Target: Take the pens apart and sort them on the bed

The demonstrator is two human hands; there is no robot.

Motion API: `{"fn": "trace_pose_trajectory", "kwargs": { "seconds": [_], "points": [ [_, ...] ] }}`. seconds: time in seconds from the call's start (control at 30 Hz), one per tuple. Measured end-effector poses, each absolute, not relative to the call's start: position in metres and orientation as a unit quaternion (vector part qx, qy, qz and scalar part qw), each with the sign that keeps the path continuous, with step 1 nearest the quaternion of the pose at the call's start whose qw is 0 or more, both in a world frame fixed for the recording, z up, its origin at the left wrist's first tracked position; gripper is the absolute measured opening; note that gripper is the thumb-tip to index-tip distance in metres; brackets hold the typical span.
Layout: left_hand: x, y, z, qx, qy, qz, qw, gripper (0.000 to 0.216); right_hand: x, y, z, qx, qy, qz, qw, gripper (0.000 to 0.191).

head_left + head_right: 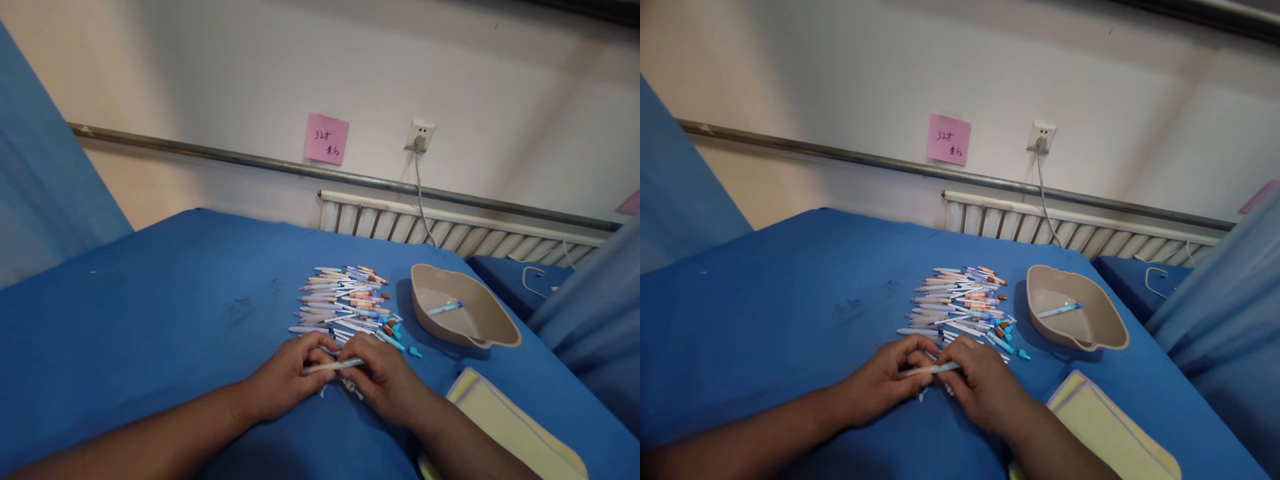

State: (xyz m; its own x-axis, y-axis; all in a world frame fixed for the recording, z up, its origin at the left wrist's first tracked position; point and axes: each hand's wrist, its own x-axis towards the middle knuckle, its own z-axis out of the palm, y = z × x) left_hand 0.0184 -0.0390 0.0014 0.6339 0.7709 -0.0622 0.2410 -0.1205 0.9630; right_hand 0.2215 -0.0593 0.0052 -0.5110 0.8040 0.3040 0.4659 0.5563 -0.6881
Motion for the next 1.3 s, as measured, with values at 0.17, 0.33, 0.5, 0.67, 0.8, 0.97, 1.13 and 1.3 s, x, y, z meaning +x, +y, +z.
{"fn": "trace_pose_trajectory", "kwargs": {
  "seconds": [0.17,0.33,0.5,0.67,0.8,0.97,1.13,1.3],
  "points": [
    [0.018,-0.042,0.002,0.727,0.362,0.239,0.532,0.025,0.219,-0.060,0.003,-0.426,-0.829,0.243,0.269,0.016],
    [0.017,-0.041,0.001,0.734,0.355,0.251,0.521,0.026,0.216,-0.063,0.003,-0.427,-0.807,0.281,0.298,0.009],
    [0.016,-0.036,0.004,0.698,0.384,0.283,0.535,0.033,0.217,-0.064,0.002,-0.415,-0.816,0.258,0.308,0.006],
    [0.014,-0.027,0.002,0.643,0.453,0.228,0.574,0.046,0.219,-0.063,0.003,-0.427,-0.807,0.243,0.328,0.007],
    [0.014,-0.025,-0.001,0.612,0.391,0.320,0.609,0.038,0.220,-0.061,0.004,-0.436,-0.793,0.256,0.341,0.006],
    [0.016,-0.026,-0.003,0.565,0.382,0.290,0.672,0.044,0.221,-0.059,0.004,-0.445,-0.784,0.250,0.354,0.006],
    [0.017,-0.024,-0.004,0.575,0.391,0.303,0.652,0.035,0.222,-0.058,0.001,-0.440,-0.788,0.244,0.356,0.007],
    [0.017,-0.025,-0.004,0.548,0.382,0.323,0.670,0.042,0.222,-0.057,0.001,-0.441,-0.789,0.234,0.359,0.008]
  ]
}}
